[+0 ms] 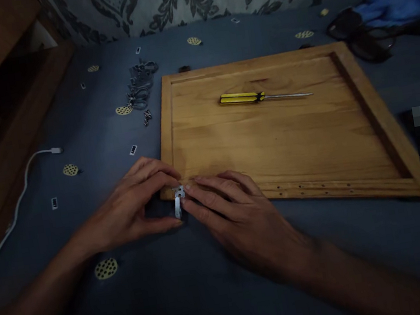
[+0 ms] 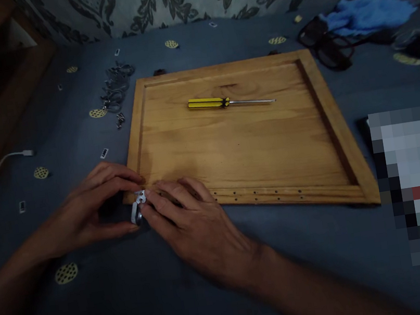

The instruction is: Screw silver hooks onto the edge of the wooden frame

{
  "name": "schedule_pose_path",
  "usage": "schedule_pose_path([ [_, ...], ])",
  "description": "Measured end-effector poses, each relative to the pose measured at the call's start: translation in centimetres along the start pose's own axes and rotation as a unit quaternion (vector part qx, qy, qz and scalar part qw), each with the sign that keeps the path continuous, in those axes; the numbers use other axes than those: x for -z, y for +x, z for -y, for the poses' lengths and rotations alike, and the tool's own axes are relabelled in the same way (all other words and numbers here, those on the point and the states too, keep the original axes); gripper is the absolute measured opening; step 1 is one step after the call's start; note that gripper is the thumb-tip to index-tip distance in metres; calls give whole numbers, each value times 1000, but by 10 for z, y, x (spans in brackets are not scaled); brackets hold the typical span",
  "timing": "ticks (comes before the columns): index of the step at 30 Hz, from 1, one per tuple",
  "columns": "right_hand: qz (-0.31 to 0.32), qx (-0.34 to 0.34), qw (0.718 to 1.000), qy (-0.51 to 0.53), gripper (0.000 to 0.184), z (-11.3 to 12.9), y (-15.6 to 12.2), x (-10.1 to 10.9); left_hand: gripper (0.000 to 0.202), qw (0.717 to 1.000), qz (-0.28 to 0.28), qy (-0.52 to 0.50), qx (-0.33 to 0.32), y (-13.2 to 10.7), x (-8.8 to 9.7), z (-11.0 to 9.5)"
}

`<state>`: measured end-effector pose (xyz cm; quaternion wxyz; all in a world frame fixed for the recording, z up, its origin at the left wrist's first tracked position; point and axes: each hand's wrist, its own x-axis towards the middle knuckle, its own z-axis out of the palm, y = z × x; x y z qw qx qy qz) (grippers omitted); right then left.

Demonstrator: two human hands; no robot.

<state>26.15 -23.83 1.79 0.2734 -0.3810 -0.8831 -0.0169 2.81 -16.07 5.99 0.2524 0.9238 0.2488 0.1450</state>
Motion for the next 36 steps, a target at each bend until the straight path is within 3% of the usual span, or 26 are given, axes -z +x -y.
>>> schedule_pose_path([
  [11,2,-6,1000,-8,28,1,-1,0,34,1000,-15,-15,-5,1,-1,1],
  [29,6,0,1000,-24,41,0,-1,1,33,1000,-8,-9,-5,2,-2,3],
  [36,24,1,1000,-10,35,-1,-2,2,31,1000,-14,-26,6,2,-2,2],
])
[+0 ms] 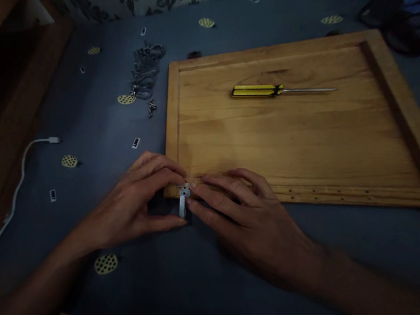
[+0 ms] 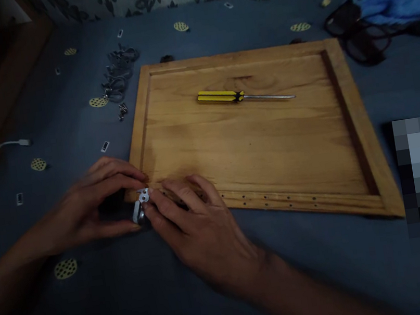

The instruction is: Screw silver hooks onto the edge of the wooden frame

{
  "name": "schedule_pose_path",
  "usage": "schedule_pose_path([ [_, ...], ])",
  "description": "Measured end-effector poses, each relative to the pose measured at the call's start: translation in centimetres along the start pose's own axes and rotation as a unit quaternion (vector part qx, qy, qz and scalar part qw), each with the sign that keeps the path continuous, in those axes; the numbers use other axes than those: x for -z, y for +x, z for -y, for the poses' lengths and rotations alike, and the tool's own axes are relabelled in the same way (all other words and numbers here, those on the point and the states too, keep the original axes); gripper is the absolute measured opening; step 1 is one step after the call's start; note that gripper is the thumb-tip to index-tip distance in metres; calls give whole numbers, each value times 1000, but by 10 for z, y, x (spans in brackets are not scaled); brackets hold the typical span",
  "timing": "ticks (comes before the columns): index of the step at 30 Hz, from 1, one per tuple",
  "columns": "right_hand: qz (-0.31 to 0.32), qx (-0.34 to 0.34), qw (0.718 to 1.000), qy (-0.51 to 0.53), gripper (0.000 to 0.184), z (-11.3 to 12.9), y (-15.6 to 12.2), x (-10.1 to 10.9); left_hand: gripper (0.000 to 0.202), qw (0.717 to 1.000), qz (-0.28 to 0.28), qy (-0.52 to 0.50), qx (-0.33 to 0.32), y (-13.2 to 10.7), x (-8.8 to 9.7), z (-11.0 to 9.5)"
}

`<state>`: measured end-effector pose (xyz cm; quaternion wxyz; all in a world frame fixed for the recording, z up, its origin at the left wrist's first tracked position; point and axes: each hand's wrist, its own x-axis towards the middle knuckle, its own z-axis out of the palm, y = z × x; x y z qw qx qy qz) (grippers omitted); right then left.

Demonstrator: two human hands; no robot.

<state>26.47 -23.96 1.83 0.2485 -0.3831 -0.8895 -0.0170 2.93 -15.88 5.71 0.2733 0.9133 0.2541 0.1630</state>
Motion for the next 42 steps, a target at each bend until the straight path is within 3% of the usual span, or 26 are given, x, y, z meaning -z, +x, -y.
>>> schedule_pose_path([
  [42,-4,-2,1000,-10,34,3,2,-2,29,1000,13,5,3,1,3,-3],
])
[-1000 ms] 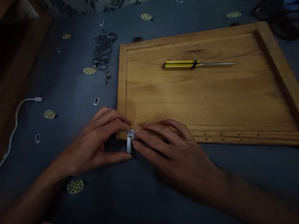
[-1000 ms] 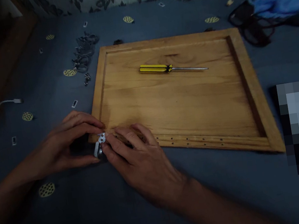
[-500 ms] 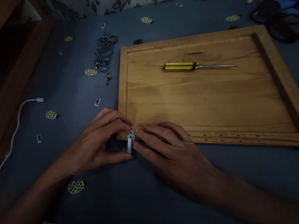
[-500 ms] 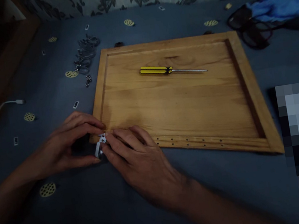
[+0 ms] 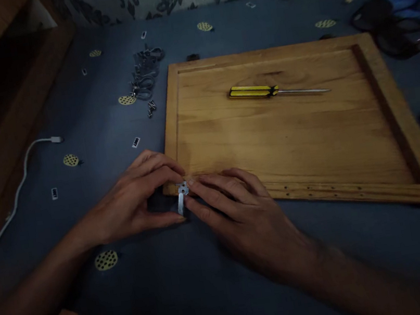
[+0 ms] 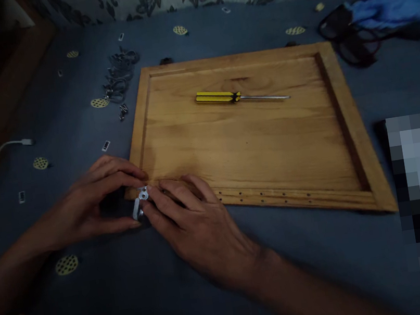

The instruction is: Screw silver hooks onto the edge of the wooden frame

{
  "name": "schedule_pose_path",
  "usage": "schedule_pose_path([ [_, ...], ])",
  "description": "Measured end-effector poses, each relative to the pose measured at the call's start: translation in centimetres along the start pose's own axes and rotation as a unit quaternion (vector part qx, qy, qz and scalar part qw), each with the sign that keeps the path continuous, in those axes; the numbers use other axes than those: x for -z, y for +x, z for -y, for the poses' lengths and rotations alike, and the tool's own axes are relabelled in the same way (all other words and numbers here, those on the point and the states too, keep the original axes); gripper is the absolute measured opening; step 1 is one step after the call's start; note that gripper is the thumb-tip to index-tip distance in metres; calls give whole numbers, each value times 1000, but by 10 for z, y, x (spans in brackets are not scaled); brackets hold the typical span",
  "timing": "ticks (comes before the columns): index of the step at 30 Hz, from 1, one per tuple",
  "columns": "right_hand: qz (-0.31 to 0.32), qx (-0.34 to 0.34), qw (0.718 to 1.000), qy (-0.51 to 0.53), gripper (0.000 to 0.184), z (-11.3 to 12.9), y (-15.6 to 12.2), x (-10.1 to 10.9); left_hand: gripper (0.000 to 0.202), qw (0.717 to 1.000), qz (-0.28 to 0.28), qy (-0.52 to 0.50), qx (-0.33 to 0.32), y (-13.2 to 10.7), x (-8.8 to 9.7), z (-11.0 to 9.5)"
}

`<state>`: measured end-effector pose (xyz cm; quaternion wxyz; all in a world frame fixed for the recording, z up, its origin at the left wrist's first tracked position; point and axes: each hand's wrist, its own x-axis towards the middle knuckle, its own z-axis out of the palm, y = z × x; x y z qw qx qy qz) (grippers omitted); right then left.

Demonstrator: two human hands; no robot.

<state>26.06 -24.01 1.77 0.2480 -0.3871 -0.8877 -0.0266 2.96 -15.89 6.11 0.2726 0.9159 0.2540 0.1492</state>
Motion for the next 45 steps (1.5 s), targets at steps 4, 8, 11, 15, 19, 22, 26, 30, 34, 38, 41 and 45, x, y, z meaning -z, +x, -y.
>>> schedule_pose_path([
  [4,7,7,1000,19,34,-1,-2,1,29,1000,4,-3,2,0,0,1],
  [8,14,3,1000,20,36,-2,-2,1,29,1000,7,5,6,0,1,1],
  [11,13,3,1000,15,32,-1,-1,1,30,1000,5,8,4,0,0,1],
  [15,8,3,1000,11,29,0,1,2,30,1000,5,0,3,0,0,1],
  [19,4,1,1000,-1,28,1,2,3,30,1000,-1,-3,-1,-1,-1,1],
  [22,6,2,1000,-3,29,1,2,2,30,1000,2,-2,-2,-1,-1,2],
  [26,8,-2,1000,-1,29,1,1,1,43,1000,3,-18,-3,-2,1,4],
  [30,4,1,1000,-9,29,1,2,0,51,998,-10,-44,35,-4,5,6],
  [34,2,2,1000,-8,31,1,3,1,47,998,-16,-42,40,-5,7,6],
  [38,-5,4,1000,-3,33,1,3,1,45,1000,-9,-12,18,-4,3,5],
  [41,-8,3,1000,-4,35,1,3,0,44,1000,-3,9,5,-3,-1,5],
  [45,-7,3,1000,-2,37,0,3,0,41,1000,-4,20,0,-3,-3,6],
])
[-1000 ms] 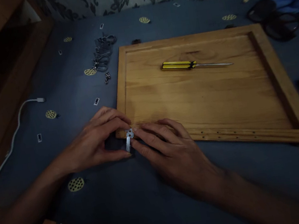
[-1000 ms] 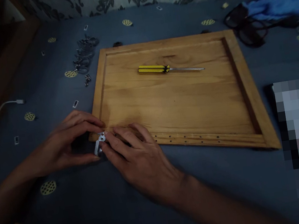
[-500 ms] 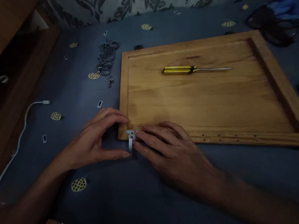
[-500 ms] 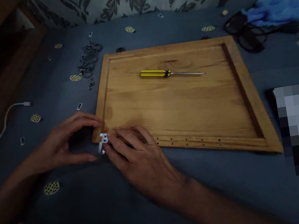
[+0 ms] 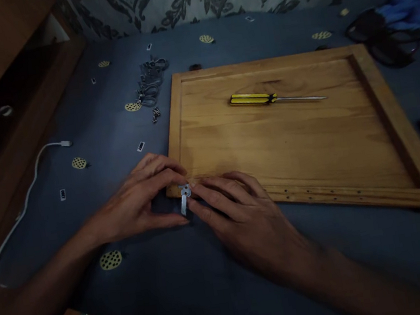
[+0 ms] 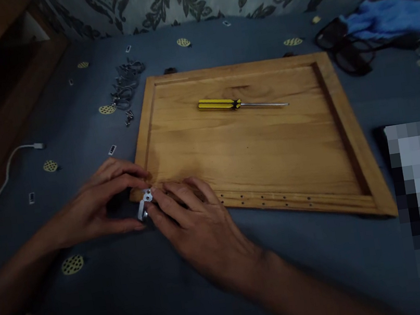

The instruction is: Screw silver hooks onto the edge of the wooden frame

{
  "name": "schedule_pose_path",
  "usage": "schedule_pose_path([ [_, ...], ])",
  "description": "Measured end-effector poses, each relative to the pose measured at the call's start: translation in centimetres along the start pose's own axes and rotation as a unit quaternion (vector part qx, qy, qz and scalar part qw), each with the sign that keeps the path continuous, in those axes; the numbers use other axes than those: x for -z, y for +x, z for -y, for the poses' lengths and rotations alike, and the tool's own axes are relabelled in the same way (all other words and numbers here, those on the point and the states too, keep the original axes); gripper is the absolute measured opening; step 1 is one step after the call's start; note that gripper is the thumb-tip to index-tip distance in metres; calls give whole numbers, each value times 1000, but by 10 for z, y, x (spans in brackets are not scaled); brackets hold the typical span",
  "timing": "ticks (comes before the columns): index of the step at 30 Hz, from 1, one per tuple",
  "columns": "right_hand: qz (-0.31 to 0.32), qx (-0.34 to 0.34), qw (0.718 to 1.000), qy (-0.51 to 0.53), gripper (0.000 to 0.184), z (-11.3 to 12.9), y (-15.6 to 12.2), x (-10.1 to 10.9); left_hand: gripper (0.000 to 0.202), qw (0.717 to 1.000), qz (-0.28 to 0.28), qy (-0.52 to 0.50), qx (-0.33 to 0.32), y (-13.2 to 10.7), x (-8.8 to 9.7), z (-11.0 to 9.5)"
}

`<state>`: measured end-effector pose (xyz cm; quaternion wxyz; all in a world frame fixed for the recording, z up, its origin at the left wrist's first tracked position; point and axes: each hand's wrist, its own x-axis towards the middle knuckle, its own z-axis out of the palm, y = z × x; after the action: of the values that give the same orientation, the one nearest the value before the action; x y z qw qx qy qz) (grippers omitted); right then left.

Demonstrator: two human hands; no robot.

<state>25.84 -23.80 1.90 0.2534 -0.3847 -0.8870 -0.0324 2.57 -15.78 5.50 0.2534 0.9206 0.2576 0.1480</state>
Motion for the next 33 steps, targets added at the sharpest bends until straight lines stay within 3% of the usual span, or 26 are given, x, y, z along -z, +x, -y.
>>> schedule_pose_path([
  [33,-25,3,999,28,37,-3,-1,4,36,1000,-2,-3,10,1,1,-3],
])
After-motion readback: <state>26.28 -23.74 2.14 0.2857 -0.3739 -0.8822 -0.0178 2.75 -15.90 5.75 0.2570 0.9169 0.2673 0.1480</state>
